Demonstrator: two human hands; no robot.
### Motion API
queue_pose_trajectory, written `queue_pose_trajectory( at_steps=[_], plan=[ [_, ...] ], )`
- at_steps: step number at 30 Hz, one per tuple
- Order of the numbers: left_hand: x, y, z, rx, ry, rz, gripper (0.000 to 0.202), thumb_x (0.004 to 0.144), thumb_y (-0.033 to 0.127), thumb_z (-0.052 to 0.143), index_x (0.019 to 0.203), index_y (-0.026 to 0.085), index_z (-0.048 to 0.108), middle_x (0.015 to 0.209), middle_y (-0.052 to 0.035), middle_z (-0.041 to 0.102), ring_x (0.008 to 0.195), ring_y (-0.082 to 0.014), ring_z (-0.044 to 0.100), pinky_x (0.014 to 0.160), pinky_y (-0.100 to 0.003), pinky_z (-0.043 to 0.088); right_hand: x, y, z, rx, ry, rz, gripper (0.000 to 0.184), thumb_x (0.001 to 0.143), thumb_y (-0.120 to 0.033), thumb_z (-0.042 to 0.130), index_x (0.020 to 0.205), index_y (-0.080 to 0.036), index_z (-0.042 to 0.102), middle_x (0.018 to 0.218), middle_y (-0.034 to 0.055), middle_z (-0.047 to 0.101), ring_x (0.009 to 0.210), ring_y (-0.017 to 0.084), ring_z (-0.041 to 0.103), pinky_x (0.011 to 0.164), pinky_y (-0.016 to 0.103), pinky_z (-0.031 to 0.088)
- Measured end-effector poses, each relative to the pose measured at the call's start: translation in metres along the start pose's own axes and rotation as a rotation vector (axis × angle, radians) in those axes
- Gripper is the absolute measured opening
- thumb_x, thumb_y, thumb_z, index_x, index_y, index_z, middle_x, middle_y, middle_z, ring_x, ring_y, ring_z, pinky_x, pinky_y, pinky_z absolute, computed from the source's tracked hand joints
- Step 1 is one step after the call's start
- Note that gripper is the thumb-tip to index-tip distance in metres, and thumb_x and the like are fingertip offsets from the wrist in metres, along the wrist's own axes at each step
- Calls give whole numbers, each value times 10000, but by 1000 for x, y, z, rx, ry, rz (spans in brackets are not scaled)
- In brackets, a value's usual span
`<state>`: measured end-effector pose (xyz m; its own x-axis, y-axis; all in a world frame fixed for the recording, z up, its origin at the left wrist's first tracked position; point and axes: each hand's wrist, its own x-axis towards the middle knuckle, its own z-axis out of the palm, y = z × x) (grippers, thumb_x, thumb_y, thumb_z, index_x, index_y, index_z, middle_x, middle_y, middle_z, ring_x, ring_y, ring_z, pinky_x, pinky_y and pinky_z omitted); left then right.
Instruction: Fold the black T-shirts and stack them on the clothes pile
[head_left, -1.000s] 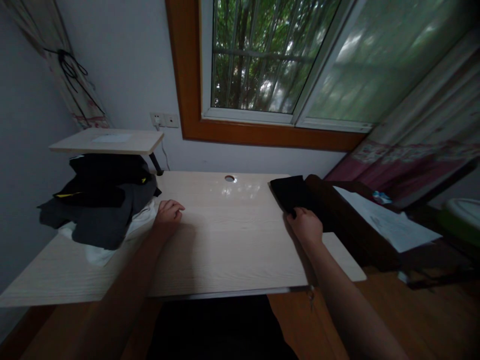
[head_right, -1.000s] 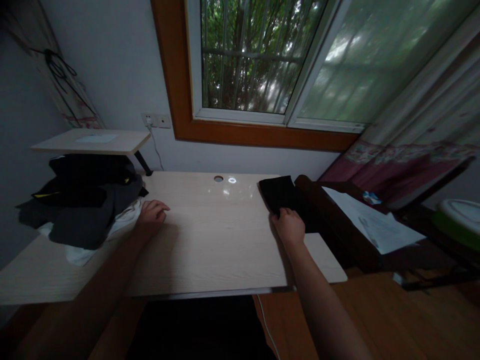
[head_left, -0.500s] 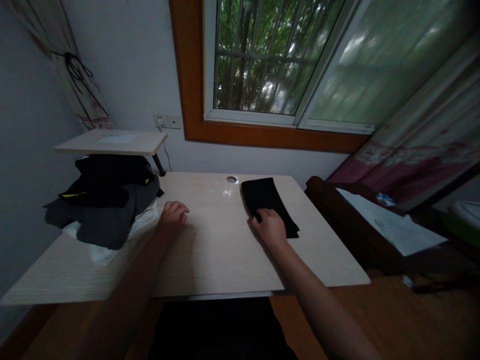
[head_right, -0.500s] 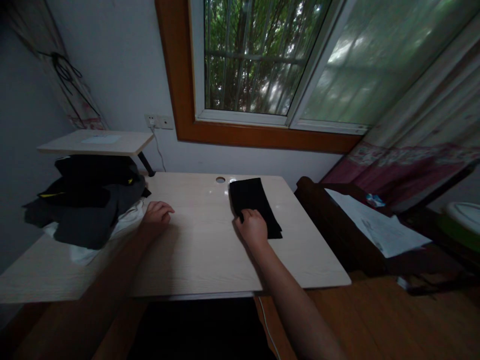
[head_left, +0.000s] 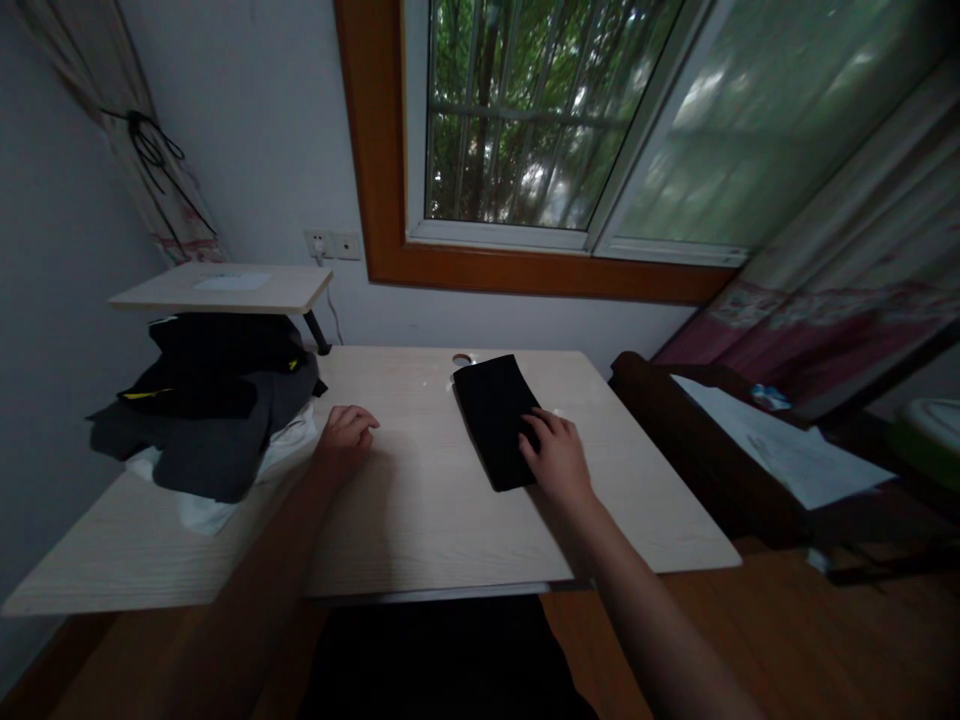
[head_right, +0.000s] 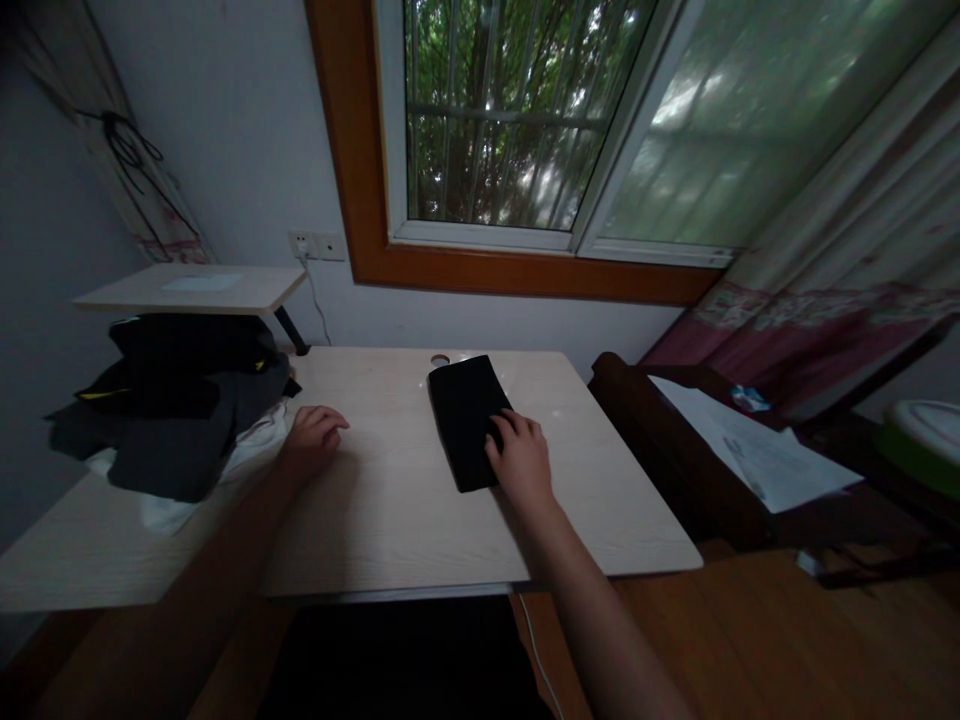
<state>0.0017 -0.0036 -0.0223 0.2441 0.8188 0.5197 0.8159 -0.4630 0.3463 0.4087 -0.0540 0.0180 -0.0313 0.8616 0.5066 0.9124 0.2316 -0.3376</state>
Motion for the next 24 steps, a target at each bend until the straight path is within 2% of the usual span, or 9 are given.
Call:
queue_pose_trajectory(
  at_steps=[2,4,8,10,13,17,20,24],
  plan=[
    [0,0,0,-3,4,-3,276,830,111,518,917,264,730,1003,-61,690,1047,-285,533,1002,-480,457,-2,21,-1,-53,-8,95,411,927,-352,599,1306,-206,663,1360,148,615,1181,349,569,1041,506,463],
    [0,1,-1,-5,-3,-9,279,835,110,515,921,268,729,1009,-58,689,1054,-284,536,1006,-478,456,-5,36,-1,-43,-21,152,435,924,-388,594,1315,-203,645,1286,154,640,1135,340,596,1012,494,482],
    [-1,2,-2,-9,-11,-6,284,840,110,514,936,270,728,1020,-55,687,1066,-280,536,1006,-467,455,-8,42,-4,89,-22,225,478,908,-393,581,1343,-198,606,1135,134,680,1011,294,653,907,425,526],
    [-1,1,-1,-11,-5,6,281,846,110,511,940,262,728,1015,-56,686,1057,-275,535,1000,-461,457,-6,36,-7,124,1,235,485,903,-384,571,1345,-188,602,1121,134,678,988,288,657,879,412,529],
    [0,-2,1,-6,-4,11,271,839,103,514,926,245,729,1006,-57,687,1041,-270,536,997,-459,451,-2,21,-12,88,48,171,417,909,-320,539,1290,-184,638,1134,133,670,1023,291,634,918,424,506],
    [0,-6,3,-7,-9,14,264,842,103,514,926,230,730,1007,-59,689,1041,-266,532,1003,-452,441,3,-2,-19,-84,60,89,372,905,-206,524,1246,-192,672,1079,123,695,1041,312,574,928,462,462],
    [-1,-6,3,-16,-14,-1,266,851,111,513,935,238,732,1013,-57,689,1049,-267,532,987,-443,448,6,-18,-24,-214,92,59,350,916,-190,531,1222,-205,699,1050,134,707,1109,362,517,927,510,434],
    [-1,-3,1,-21,-4,-1,269,849,105,510,926,236,732,1005,-57,690,1041,-265,533,992,-440,447,10,-42,-23,-112,65,7,356,932,-178,518,1245,-196,685,1067,130,695,1004,307,585,875,445,488]
  ],
)
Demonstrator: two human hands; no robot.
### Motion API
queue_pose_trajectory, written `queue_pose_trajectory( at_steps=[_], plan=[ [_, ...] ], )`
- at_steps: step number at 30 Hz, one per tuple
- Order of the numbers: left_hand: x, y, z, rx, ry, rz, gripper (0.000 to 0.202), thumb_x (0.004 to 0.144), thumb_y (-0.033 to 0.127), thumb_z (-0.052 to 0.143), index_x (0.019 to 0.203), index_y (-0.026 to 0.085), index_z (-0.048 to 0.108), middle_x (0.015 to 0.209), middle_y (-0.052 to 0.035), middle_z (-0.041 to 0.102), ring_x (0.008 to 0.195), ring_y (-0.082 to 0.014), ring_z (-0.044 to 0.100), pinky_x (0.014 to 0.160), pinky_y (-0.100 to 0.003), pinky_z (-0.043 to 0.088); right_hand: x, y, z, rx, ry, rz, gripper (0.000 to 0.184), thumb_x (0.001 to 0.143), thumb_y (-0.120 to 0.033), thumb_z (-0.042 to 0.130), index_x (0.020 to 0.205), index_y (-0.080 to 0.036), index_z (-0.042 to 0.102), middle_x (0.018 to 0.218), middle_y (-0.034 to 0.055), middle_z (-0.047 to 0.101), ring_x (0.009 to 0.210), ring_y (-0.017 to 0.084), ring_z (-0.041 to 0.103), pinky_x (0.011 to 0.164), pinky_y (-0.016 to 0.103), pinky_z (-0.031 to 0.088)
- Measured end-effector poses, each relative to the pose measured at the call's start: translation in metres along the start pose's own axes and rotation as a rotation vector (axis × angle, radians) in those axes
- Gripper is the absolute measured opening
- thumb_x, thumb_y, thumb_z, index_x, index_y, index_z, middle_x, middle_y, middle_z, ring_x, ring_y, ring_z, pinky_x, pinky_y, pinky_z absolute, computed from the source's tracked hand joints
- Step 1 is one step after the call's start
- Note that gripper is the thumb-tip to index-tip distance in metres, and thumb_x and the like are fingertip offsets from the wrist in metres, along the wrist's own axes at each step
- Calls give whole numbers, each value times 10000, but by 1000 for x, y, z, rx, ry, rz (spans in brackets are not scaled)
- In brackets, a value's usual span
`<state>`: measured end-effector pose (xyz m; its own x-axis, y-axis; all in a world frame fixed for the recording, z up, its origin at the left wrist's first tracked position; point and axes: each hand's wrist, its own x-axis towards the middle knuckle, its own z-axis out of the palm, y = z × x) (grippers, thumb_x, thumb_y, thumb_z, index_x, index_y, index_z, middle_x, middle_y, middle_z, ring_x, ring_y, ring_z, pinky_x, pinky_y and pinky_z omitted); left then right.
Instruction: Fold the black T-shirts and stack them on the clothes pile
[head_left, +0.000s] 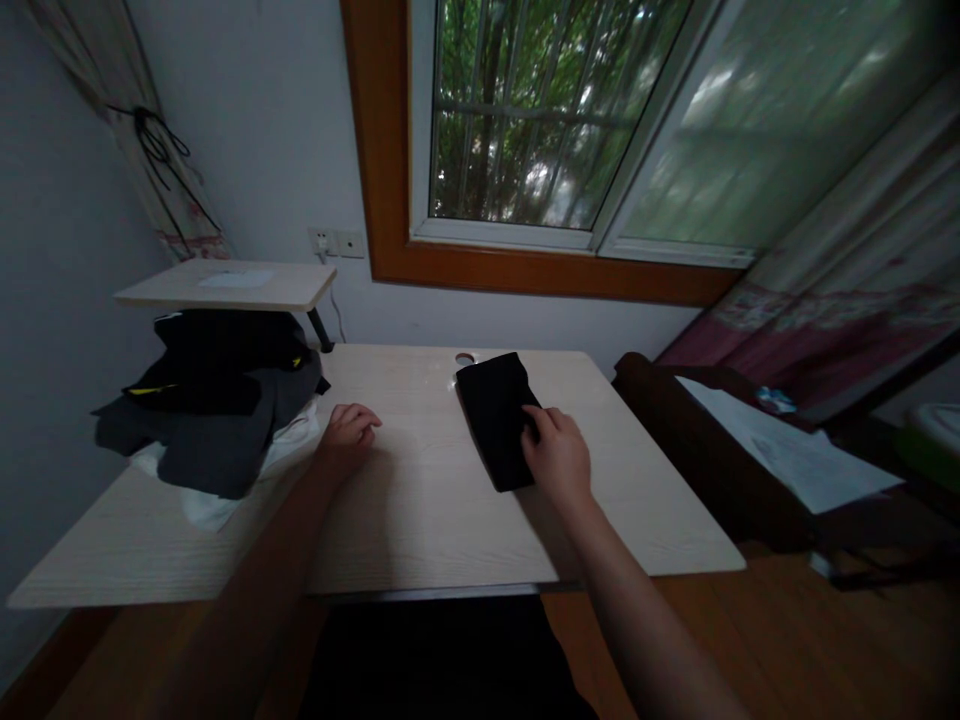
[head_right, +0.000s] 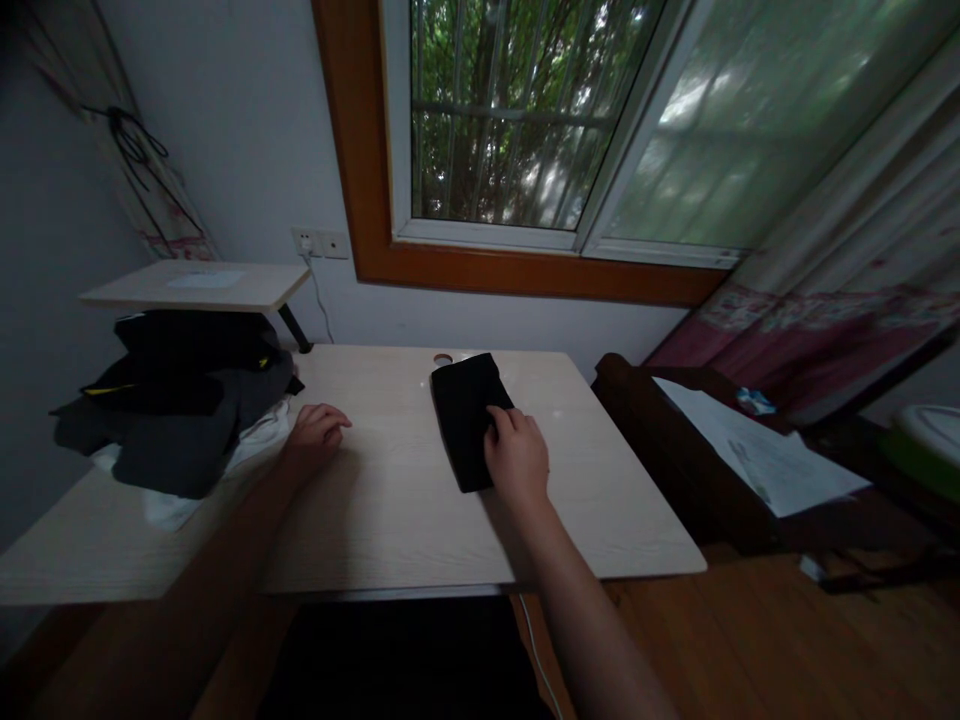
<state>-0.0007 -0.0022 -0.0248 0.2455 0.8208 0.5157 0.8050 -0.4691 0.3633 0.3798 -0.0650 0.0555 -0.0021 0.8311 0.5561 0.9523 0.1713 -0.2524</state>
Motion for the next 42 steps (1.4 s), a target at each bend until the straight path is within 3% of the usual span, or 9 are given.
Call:
queue_pose_trajectory(
  at_steps=[6,10,13,18,22,26,34,38,42],
  plan=[
    [1,1,-1,-24,-11,7,293,874,131,489,1032,216,722,1038,-70,705,1056,-263,554,994,-437,451,-11,-61,12,425,-88,-252,292,976,-174,527,1223,-215,678,1114,98,706,1036,244,651,938,390,534],
    [1,-2,1,-51,20,-25,330,933,209,488,1221,188,647,1084,-88,718,1058,-264,591,995,-436,454,-27,-103,8,651,-387,-634,289,1003,-260,571,1279,-257,658,1257,64,693,1151,196,651,1013,340,529],
    [0,-5,3,-59,107,-103,360,980,268,476,1312,181,584,1068,-101,718,1011,-258,623,979,-428,461,-29,-111,1,697,-485,-726,289,1007,-323,585,1279,-263,662,1327,52,672,1208,186,634,1047,331,515],
    [1,-4,3,-41,122,-90,336,982,298,493,1285,193,595,1056,-108,710,971,-254,643,968,-435,468,-18,-75,10,483,-350,-471,280,993,-217,561,1245,-248,678,1268,68,689,1153,214,626,1016,387,524],
    [0,10,0,-33,-27,-7,345,964,353,546,1274,217,611,999,-77,704,979,-253,630,950,-426,474,-17,-39,21,95,-314,-254,397,912,-244,666,1308,-243,648,1393,122,598,1235,327,537,987,501,513],
    [-2,30,-3,-106,-231,90,395,948,414,597,1305,245,608,944,-42,676,920,-224,623,890,-389,489,-23,-19,27,-94,-288,-98,427,898,-296,676,1319,-241,631,1306,146,605,1155,347,539,902,474,519],
    [-1,52,-2,-150,-320,0,557,879,295,652,1422,275,531,887,-8,612,831,-198,596,817,-351,475,-15,3,42,183,-221,43,254,899,-258,586,1115,-210,710,1091,81,638,861,212,646,831,342,522],
    [-1,50,1,-195,-304,-15,555,877,227,582,1427,266,521,870,-4,588,813,-192,585,781,-336,472,1,24,29,391,-6,92,256,876,-286,578,1063,-200,730,1013,84,668,950,247,648,893,381,518],
    [2,35,-1,-160,-151,-24,530,881,228,544,1411,244,534,851,-12,575,813,-201,566,780,-340,473,19,58,4,394,258,221,278,861,-327,581,1037,-189,745,972,91,666,940,255,620,906,411,497]
  ],
)
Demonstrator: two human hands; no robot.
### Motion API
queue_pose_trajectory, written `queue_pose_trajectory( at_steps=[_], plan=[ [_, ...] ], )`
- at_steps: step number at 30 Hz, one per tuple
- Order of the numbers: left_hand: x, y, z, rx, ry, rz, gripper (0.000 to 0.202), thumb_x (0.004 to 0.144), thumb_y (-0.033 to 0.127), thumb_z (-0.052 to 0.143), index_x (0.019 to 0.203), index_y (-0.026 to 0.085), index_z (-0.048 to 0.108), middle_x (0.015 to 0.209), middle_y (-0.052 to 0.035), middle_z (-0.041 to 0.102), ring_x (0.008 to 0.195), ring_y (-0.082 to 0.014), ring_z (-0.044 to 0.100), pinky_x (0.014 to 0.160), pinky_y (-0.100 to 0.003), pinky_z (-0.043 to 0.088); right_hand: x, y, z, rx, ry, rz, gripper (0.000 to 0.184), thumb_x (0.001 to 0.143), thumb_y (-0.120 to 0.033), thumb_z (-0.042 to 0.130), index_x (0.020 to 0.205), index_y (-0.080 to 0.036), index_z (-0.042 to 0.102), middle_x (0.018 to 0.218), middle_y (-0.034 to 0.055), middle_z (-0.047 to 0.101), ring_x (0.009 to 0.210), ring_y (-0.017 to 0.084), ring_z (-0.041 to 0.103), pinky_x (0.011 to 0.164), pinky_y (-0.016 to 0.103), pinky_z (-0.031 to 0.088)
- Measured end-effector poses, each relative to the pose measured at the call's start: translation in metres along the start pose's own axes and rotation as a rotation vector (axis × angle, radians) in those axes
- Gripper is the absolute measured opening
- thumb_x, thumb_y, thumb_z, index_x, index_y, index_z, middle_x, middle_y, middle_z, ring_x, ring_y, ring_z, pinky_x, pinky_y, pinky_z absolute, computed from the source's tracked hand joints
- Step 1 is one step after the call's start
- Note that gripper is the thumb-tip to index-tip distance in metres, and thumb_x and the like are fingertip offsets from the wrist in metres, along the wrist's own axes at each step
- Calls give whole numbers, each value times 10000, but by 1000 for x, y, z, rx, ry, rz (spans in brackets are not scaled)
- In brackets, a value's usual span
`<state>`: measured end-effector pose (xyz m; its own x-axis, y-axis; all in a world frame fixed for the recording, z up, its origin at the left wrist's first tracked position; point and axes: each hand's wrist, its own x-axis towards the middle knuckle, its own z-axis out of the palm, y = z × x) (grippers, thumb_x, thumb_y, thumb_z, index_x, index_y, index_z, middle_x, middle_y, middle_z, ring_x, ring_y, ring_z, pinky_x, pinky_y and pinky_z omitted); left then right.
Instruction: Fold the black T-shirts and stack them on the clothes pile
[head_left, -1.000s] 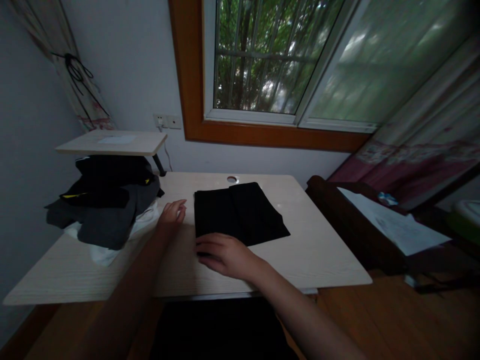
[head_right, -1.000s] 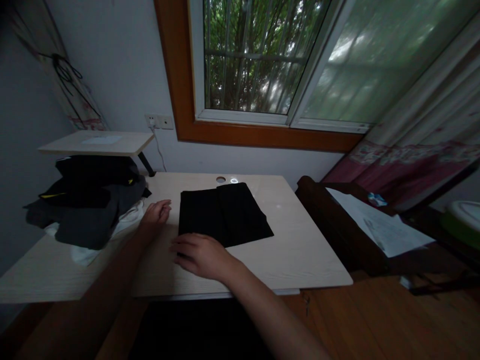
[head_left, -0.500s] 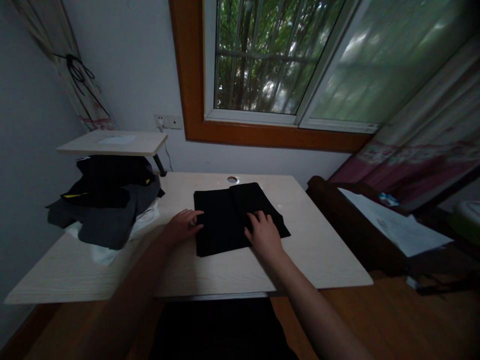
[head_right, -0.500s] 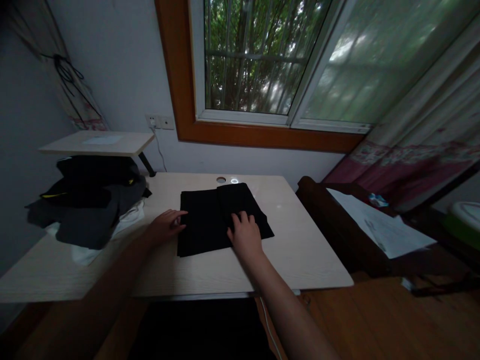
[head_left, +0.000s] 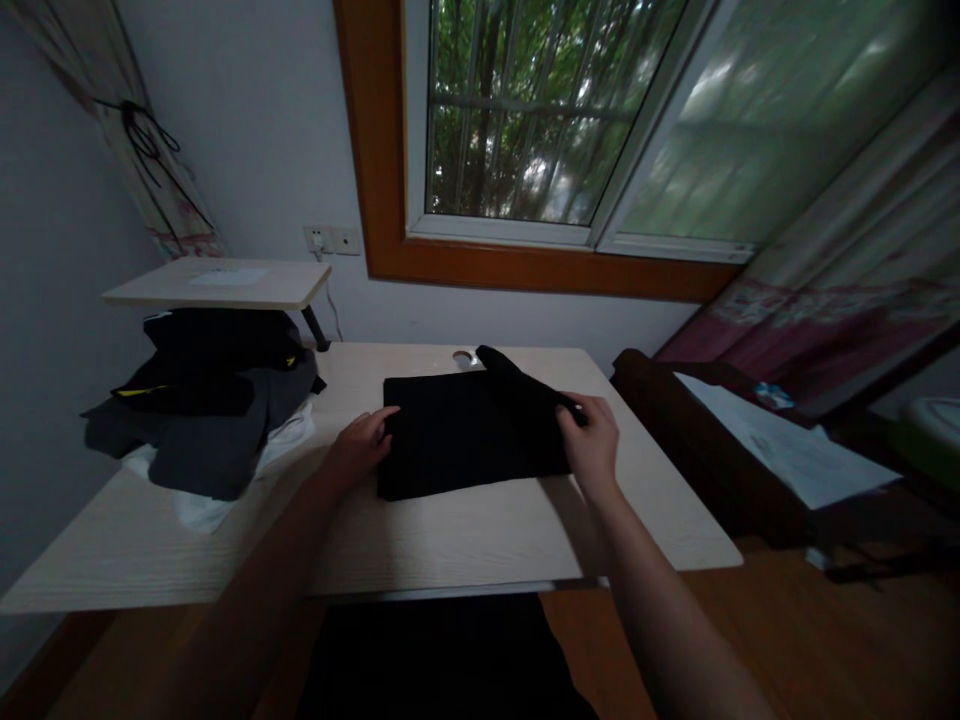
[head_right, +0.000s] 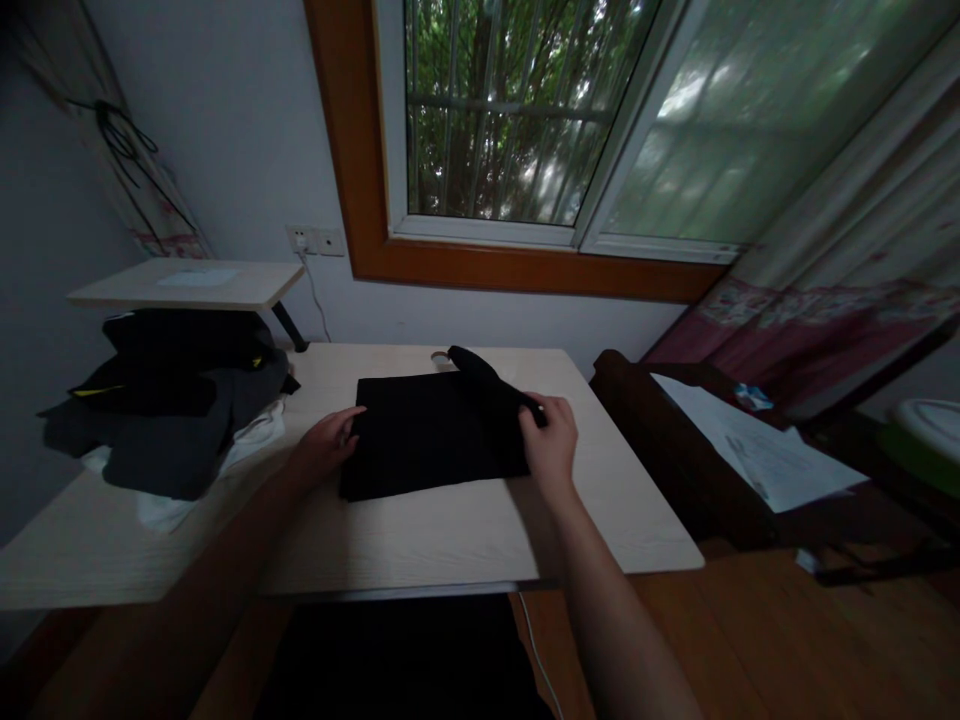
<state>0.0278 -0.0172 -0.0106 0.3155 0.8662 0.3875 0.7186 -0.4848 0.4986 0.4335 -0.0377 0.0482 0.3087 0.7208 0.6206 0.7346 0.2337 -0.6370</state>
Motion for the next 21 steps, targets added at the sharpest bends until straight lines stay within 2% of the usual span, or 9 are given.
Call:
queue_pose_trajectory(
  at_steps=[4,7,9,11,14,17,21],
  plan=[
    [-1,-25,-21,64,281,-140,493,840,229,551,1330,206,600,747,13,520,728,-185,530,761,-320,466,20,32,-31,-71,203,94,338,843,-338,577,1082,-167,744,1032,114,649,992,267,591,918,419,469],
    [-7,-39,-40,84,485,-283,496,794,238,567,1280,176,642,691,34,470,658,-165,497,708,-296,451,19,57,-46,-171,199,140,352,803,-277,554,1058,-153,763,990,115,628,940,262,576,913,426,460],
    [-13,-43,-48,76,544,-304,456,768,232,563,1203,182,688,678,36,472,634,-156,485,681,-287,439,14,70,-50,-228,140,146,369,763,-221,524,1025,-153,775,971,105,612,852,238,571,898,421,466],
    [-16,-42,-51,55,513,-261,367,750,216,547,1065,200,735,700,24,531,626,-152,488,667,-289,432,8,77,-49,-267,85,128,367,738,-199,509,982,-161,781,955,95,602,805,226,570,890,419,473],
    [-18,-37,-51,25,401,-174,223,738,205,529,841,217,727,761,3,630,649,-160,531,685,-306,441,1,77,-39,-277,23,74,320,762,-217,517,949,-174,773,933,89,612,846,246,589,896,425,481],
    [-17,-33,-52,-4,302,-136,135,737,217,520,682,224,644,711,6,630,673,-170,565,693,-312,441,-1,66,-22,-254,-88,-3,277,805,-239,536,962,-188,759,955,95,640,934,268,602,931,433,482],
    [-17,-33,-54,-61,176,-141,163,727,240,501,581,221,572,610,15,574,620,-161,542,634,-300,411,-1,40,8,-204,-333,-118,246,872,-235,537,1007,-211,741,1030,84,662,997,253,619,950,411,497]
  ],
)
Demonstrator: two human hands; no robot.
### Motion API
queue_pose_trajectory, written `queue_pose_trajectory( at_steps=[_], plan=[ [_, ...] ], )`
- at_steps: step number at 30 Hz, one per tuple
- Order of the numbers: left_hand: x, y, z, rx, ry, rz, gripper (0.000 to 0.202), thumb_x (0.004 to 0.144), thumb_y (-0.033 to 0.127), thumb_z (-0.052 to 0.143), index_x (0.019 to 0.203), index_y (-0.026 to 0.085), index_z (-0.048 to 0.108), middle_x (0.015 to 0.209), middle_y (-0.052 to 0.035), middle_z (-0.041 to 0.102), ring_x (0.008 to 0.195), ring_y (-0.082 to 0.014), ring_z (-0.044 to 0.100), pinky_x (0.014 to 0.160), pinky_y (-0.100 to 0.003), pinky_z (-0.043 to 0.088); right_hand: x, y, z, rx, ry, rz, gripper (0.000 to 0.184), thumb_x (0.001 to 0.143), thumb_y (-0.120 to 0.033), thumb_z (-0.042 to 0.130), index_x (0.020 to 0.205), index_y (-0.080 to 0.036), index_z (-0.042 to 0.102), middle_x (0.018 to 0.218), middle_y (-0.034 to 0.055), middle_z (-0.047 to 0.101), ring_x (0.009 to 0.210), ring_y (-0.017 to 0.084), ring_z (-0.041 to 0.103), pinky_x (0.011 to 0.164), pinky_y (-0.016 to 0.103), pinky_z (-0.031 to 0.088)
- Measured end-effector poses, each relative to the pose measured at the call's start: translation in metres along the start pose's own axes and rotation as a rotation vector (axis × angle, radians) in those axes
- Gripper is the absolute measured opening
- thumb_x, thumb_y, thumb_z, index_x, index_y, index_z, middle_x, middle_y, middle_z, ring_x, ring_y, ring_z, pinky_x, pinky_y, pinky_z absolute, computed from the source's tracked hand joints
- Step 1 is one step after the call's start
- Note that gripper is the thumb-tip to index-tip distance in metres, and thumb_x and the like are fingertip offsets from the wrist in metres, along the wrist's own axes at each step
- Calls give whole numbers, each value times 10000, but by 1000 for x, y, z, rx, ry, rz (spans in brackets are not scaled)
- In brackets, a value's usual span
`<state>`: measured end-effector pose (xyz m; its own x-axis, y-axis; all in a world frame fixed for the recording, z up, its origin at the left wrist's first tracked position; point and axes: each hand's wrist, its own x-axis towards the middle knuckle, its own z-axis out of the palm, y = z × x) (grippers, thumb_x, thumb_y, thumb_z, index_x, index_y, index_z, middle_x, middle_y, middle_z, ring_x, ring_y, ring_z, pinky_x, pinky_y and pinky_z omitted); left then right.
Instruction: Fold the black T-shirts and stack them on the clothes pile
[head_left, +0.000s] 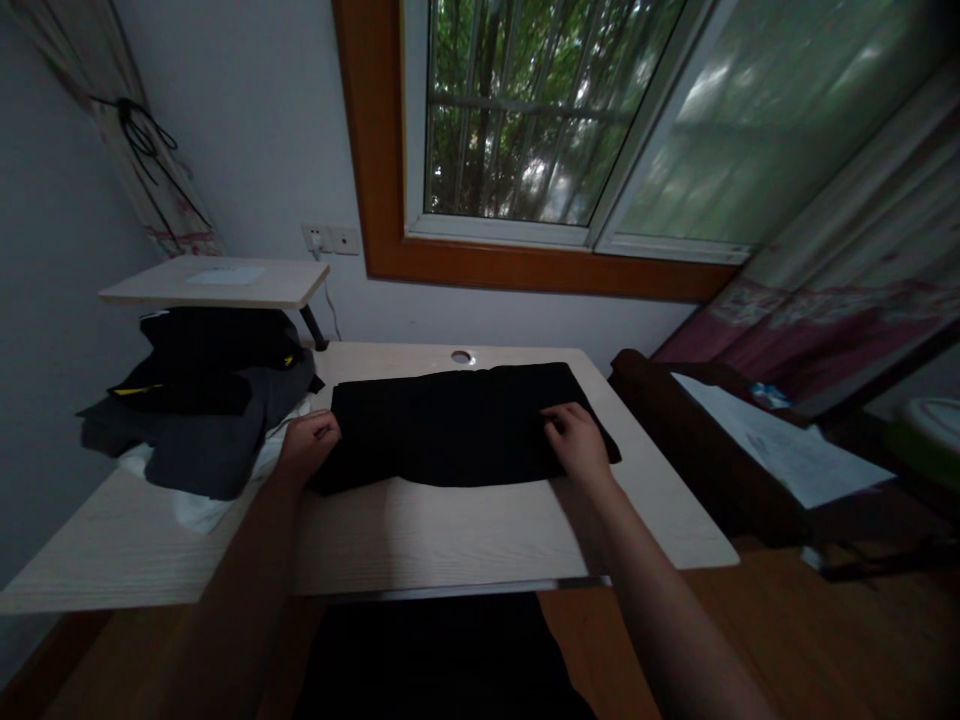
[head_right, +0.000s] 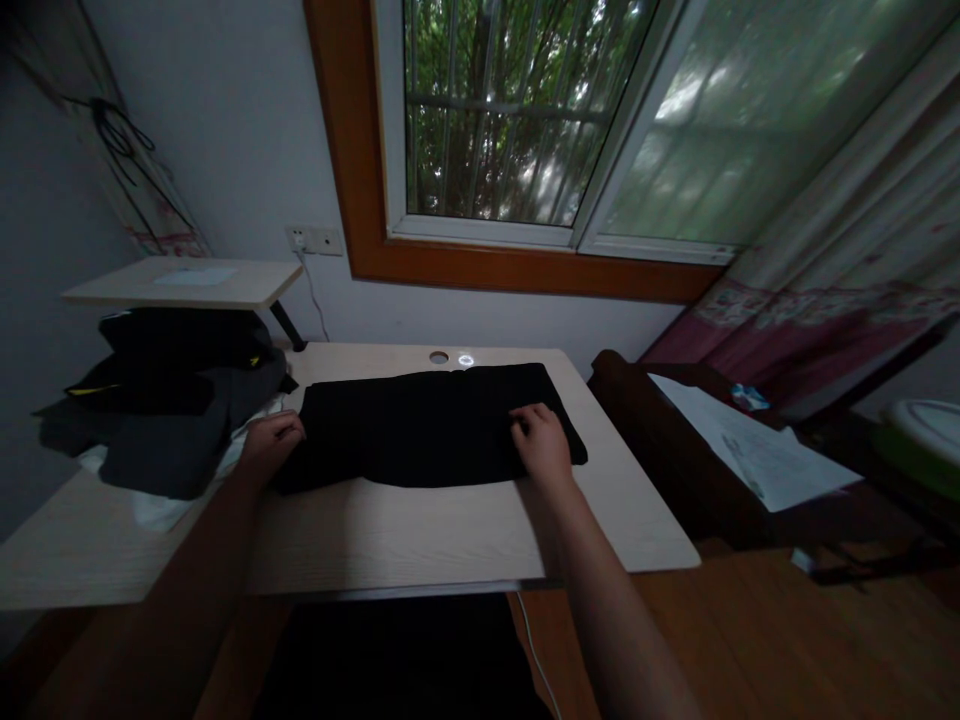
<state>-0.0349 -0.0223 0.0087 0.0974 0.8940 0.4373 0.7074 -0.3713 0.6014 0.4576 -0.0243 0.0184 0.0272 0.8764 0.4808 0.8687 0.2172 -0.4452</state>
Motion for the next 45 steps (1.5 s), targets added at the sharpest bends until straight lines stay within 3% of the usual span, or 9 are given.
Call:
queue_pose_trajectory(
  at_steps=[6,11,16,21,28,33,39,43,45],
  plan=[
    [-1,-4,7,-96,-218,-5,243,758,307,498,537,210,522,565,18,544,596,-152,532,603,-272,400,29,-31,45,29,-171,-140,248,935,-221,543,1099,-197,727,1130,88,647,1079,229,626,1014,381,497],
    [-1,-7,10,-85,-261,-3,252,745,308,496,517,206,465,545,29,474,571,-136,486,579,-256,362,68,-39,76,-10,-236,-76,324,951,-232,577,1255,-179,675,1277,119,614,1138,237,633,1042,381,495],
    [-1,-6,10,-79,-318,18,229,693,275,488,484,203,424,525,37,419,543,-127,458,565,-255,333,101,-43,86,-95,-333,-26,503,960,-273,612,1453,-213,529,1465,162,509,1156,277,641,961,388,529],
    [-2,-4,10,-48,-314,51,226,689,253,496,480,203,424,524,36,401,547,-128,441,575,-264,326,109,-48,89,-212,-433,-36,524,957,-223,582,1473,-228,498,1400,152,548,1108,280,660,910,364,524],
    [-2,-4,9,-85,-302,39,241,705,276,494,484,205,428,526,32,412,553,-129,447,575,-263,331,94,-55,83,-198,-268,-35,296,933,-211,557,1219,-194,631,1280,136,553,922,231,656,805,335,509],
    [-3,-2,4,-189,-247,-7,205,704,286,516,515,206,533,543,20,516,583,-147,513,597,-272,379,75,-51,65,18,-106,-72,220,870,-164,516,1076,-200,584,1172,118,545,969,251,609,849,367,502],
    [-8,2,-3,-346,-62,-93,222,746,321,494,606,211,627,584,1,574,611,-173,535,607,-303,421,27,-37,28,244,84,-203,164,792,-166,510,903,-256,431,1181,119,549,1129,278,559,948,424,470],
    [-8,2,2,-338,69,-218,205,806,313,505,734,216,671,542,34,479,544,-157,458,534,-287,362,-8,-15,7,334,-16,-229,203,775,-140,500,877,-265,376,1028,72,628,964,238,603,873,381,465],
    [-4,1,6,-270,125,-192,203,838,327,530,800,217,696,616,27,540,613,-162,517,591,-288,409,-22,-2,1,327,-118,-224,205,753,-132,501,870,-261,392,968,50,630,884,219,597,821,352,458]
  ],
)
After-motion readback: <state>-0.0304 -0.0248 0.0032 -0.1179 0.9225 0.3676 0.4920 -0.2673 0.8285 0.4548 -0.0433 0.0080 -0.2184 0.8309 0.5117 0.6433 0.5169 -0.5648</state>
